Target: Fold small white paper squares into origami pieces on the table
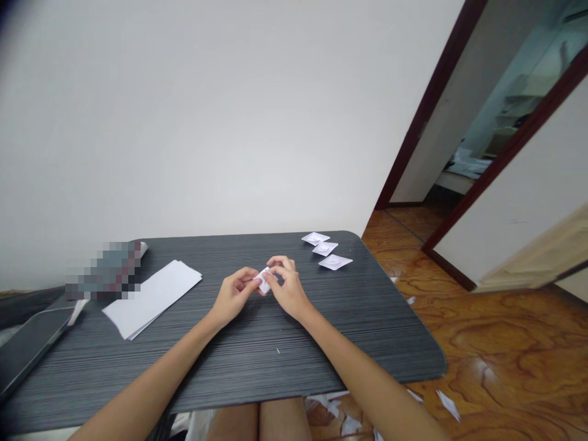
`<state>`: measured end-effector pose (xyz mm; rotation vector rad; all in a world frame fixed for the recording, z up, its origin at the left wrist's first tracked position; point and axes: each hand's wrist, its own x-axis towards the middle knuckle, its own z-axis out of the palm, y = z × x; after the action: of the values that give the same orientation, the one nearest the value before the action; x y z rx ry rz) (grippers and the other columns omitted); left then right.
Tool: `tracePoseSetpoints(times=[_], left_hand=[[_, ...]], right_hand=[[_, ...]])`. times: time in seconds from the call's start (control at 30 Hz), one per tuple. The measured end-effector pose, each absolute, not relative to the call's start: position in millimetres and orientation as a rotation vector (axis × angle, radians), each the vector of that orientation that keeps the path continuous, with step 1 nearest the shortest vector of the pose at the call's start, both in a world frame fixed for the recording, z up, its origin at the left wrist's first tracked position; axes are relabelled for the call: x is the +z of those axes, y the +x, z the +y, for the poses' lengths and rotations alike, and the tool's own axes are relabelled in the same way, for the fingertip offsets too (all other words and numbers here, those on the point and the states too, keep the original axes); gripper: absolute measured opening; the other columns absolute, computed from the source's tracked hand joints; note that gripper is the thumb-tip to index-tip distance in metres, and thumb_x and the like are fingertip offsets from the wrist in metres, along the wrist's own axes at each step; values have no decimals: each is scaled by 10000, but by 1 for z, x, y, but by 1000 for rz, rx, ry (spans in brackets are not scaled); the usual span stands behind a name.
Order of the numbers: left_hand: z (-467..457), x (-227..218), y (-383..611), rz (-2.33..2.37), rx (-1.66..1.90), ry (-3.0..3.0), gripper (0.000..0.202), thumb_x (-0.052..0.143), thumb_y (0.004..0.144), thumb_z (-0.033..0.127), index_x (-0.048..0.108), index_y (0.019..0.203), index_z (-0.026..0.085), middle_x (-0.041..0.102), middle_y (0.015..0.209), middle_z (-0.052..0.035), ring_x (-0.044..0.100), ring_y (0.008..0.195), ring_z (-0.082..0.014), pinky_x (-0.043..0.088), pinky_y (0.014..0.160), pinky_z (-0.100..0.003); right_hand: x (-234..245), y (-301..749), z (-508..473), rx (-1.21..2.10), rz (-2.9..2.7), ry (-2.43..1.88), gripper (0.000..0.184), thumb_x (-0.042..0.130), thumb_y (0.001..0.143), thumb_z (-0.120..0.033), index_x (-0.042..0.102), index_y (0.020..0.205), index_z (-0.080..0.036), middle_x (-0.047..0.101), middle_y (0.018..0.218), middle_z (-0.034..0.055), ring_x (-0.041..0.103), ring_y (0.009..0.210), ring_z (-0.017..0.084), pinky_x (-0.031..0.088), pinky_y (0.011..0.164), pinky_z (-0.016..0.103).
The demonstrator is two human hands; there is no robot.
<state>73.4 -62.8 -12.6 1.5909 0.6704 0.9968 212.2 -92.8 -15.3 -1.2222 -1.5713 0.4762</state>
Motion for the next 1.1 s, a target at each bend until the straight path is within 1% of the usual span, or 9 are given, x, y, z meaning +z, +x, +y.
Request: tracePoseSetpoints(times=[0.1, 0.3, 0.5, 0.63, 0.73, 0.83, 0.9, 1.03, 1.1], left_hand=[[-61, -12, 71, 709, 985, 1627, 184, 513, 744, 301, 507, 766, 119, 564, 632, -5, 552, 553, -107, 442, 580, -231], [-54, -14, 63, 691, 876, 1858, 206, 462, 779, 317, 538, 803, 126, 569, 707, -23, 546, 591, -114, 433, 610, -241], [-51, -10, 60, 646, 839, 1975, 175, 498, 760, 293, 556, 768, 128, 583, 851, -54, 531, 787, -150, 414, 711, -251], [-50, -15, 61, 588, 754, 1822, 206, 495, 763, 311, 498, 670, 126, 570, 707, -27, 538, 674, -126, 422, 655, -248], [-51, -19, 63, 579, 731, 1694, 228, 493, 766, 327, 448, 653, 134, 572, 645, -19, 549, 597, -117, 430, 615, -252], [-54, -20, 65, 574, 748, 1646, 217, 487, 772, 328, 423, 689, 137, 598, 658, -40, 566, 578, -122, 438, 603, -262], [-55, -19, 66, 552, 771, 1605, 198, 489, 773, 322, 402, 761, 144, 609, 663, -45, 575, 575, -128, 440, 569, -255], [-57, -17, 67, 514, 798, 1566, 307, 494, 772, 289, 294, 978, 183, 613, 634, -11, 552, 496, -105, 400, 470, -199], [-58, -18, 67, 532, 789, 1614, 317, 468, 786, 281, 280, 1021, 182, 600, 590, 6, 518, 439, -83, 367, 434, -173]], right_hand=[[-11, 214, -96, 442, -1695, -1260, 94, 560, 721, -270, 615, 689, -200, 509, 1033, 42, 399, 1002, 202, 291, 880, 376], [-10, 220, -96, 395, -1760, -1276, 88, 565, 724, -266, 618, 691, -205, 519, 1040, 40, 390, 1021, 206, 283, 871, 382], [-12, 227, -93, 420, -1843, -1272, 115, 568, 725, -283, 613, 665, -195, 521, 1040, 36, 387, 1024, 204, 276, 870, 387], [-15, 226, -91, 539, -1809, -1217, 140, 546, 739, -272, 613, 650, -187, 541, 953, 33, 445, 943, 175, 314, 847, 351], [-17, 225, -89, 689, -1713, -1177, 183, 527, 745, -274, 604, 621, -163, 531, 904, 46, 492, 863, 158, 382, 757, 300], [-22, 223, -87, 832, -1569, -1161, 182, 553, 717, -296, 588, 616, -149, 526, 898, 57, 518, 790, 146, 414, 658, 265], [-26, 221, -86, 945, -1440, -1109, 146, 591, 680, -297, 564, 663, -155, 540, 839, 39, 529, 706, 127, 421, 614, 255], [-25, 220, -86, 1184, -1248, -998, 282, 637, 628, -267, 496, 860, -189, 557, 704, -14, 542, 589, 111, 426, 560, 252], [-22, 219, -87, 1219, -1254, -1031, 251, 626, 636, -271, 521, 839, -167, 565, 664, -12, 538, 568, 106, 416, 550, 244]])
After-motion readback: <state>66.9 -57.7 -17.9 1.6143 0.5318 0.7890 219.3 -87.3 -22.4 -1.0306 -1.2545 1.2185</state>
